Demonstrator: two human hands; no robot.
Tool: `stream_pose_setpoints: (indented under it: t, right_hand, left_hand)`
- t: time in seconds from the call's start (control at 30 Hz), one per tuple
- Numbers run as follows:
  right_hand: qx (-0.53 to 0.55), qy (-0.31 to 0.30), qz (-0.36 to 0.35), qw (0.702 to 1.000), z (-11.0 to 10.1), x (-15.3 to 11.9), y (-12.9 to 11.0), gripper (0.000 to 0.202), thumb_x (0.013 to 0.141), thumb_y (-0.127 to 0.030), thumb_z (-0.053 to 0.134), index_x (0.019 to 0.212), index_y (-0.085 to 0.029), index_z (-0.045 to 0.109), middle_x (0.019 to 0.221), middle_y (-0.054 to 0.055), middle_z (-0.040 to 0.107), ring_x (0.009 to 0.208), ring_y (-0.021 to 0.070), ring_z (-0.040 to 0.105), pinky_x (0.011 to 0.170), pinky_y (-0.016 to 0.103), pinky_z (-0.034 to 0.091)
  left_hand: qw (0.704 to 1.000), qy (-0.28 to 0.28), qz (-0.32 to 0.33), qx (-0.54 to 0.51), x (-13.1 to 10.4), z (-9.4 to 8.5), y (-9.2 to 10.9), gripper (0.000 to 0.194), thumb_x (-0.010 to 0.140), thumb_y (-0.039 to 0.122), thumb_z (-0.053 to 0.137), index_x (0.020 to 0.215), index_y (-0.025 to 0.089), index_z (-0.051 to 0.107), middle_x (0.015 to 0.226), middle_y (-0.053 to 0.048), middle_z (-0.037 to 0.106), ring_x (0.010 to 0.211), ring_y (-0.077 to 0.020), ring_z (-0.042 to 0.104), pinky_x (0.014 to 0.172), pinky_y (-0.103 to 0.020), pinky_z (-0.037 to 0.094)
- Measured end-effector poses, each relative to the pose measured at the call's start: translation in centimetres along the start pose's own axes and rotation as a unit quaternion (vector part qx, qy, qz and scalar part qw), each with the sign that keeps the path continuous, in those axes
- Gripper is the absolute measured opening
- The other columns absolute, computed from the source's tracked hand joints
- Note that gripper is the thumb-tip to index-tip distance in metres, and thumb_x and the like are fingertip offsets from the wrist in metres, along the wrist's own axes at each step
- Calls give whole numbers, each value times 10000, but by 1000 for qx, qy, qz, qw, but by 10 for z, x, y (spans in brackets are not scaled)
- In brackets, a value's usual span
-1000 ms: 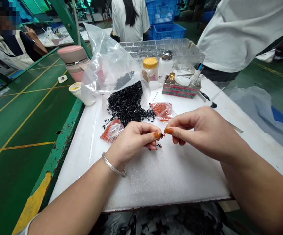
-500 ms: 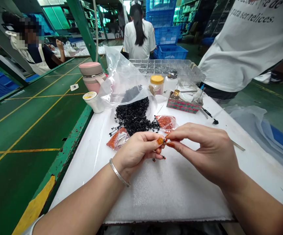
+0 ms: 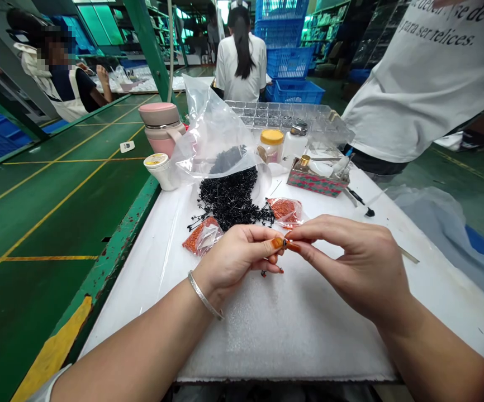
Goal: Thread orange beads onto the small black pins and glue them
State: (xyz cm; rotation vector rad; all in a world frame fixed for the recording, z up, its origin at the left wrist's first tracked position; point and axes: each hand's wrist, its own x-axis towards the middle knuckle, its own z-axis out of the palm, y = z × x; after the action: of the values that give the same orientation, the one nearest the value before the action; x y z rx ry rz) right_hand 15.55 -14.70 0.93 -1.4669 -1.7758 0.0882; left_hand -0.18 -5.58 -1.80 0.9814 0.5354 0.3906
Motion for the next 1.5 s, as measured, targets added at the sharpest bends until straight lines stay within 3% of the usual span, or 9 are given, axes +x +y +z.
stream_pose_setpoints:
  t: [0.33,0.53,0.93,1.5]
  right_hand:
    - [-13,-4,-9,1000,0,0,0,102,812,-169,678,888,-212,730,845,-1,747,765,107,678,712,227,517]
    - [-9,-7,-7,1000,0,1,0,112,813,-177,673,890,-234,732,848,4,751,756,138,686,696,261,532]
    - [120,-23,183,976,0,4,0,127,785,-318,702,822,-216,768,772,14,754,680,156,681,600,239,527]
    - [143,-19,209,967,1,4,-3,125,764,-315,722,770,-200,770,658,18,725,582,142,654,504,212,498]
  left_hand:
    - [1000,8,4,17,0,0,1,269,660,294,815,771,76,704,674,-6,558,598,-58,524,564,-174,499]
    - [1000,10,8,22,-1,0,2,252,662,280,811,765,77,704,671,-3,554,600,-59,522,568,-178,501]
    - [997,31,55,43,0,1,-1,220,706,304,781,773,105,711,696,2,584,594,-64,558,588,-197,491]
    - [990,62,77,103,-2,6,3,164,730,258,742,804,112,743,707,-14,643,608,-81,584,609,-201,508]
